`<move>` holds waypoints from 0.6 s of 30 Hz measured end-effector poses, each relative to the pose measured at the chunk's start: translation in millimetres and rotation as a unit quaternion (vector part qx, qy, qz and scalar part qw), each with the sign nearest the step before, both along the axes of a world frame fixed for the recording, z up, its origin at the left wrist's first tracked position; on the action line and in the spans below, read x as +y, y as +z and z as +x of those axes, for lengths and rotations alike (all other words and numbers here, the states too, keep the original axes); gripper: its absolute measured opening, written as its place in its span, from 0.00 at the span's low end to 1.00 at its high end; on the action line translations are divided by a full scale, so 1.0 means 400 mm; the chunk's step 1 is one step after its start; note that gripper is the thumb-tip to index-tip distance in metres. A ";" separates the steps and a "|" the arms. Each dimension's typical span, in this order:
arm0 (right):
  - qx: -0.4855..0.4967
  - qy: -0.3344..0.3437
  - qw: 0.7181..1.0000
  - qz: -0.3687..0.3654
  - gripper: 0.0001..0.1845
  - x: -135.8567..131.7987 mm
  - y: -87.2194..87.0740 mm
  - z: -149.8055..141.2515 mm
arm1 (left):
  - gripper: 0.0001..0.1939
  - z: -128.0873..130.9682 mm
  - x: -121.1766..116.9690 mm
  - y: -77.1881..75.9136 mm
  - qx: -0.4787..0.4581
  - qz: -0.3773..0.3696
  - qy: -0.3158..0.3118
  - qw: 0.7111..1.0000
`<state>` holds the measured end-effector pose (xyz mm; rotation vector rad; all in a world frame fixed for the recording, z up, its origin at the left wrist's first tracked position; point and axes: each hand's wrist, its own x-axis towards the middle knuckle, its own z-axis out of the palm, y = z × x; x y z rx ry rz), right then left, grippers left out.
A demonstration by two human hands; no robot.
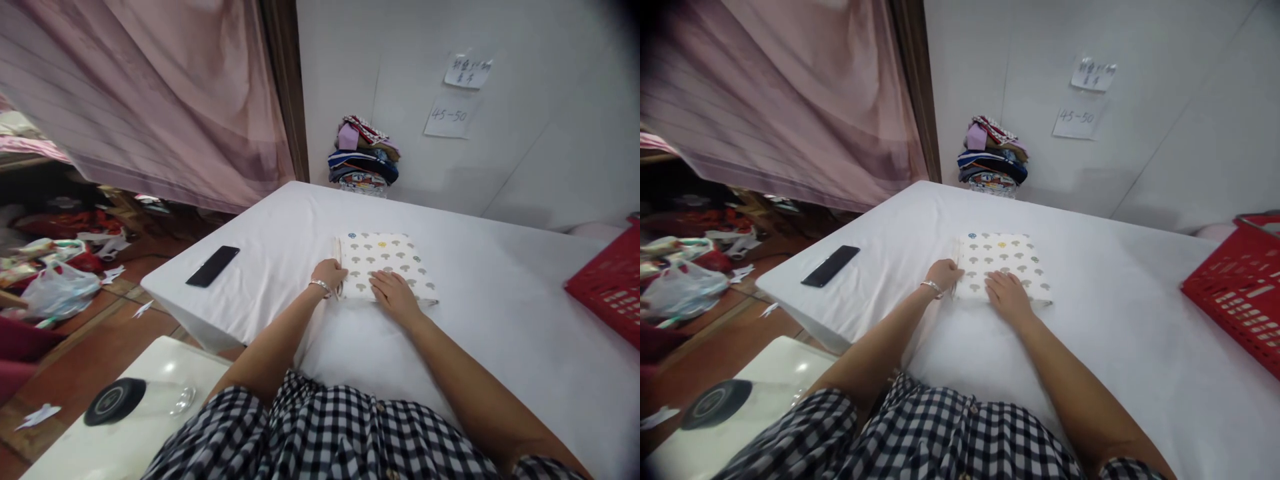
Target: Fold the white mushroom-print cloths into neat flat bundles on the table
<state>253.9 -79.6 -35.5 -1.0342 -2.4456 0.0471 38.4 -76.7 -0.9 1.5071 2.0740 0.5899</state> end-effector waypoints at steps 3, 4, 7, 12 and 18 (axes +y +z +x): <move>-0.002 0.002 1.000 0.003 0.19 0.002 0.001 -0.002 | 0.08 -0.009 -0.003 -0.010 -0.011 0.000 0.006 1.000; -0.003 0.002 1.000 0.005 0.19 0.001 0.003 -0.002 | 0.09 -0.011 -0.003 -0.013 -0.010 0.004 0.007 1.000; -0.007 0.001 1.000 0.005 0.19 -0.001 0.012 -0.005 | 0.13 -0.008 0.004 -0.018 0.005 0.017 0.023 1.000; -0.010 0.001 1.000 -0.008 0.19 -0.006 0.024 -0.008 | 0.17 0.001 0.015 -0.016 0.014 0.007 0.043 0.999; -0.005 0.003 1.000 -0.004 0.19 -0.002 0.012 -0.004 | 0.17 0.002 0.024 -0.016 0.013 0.003 0.056 0.998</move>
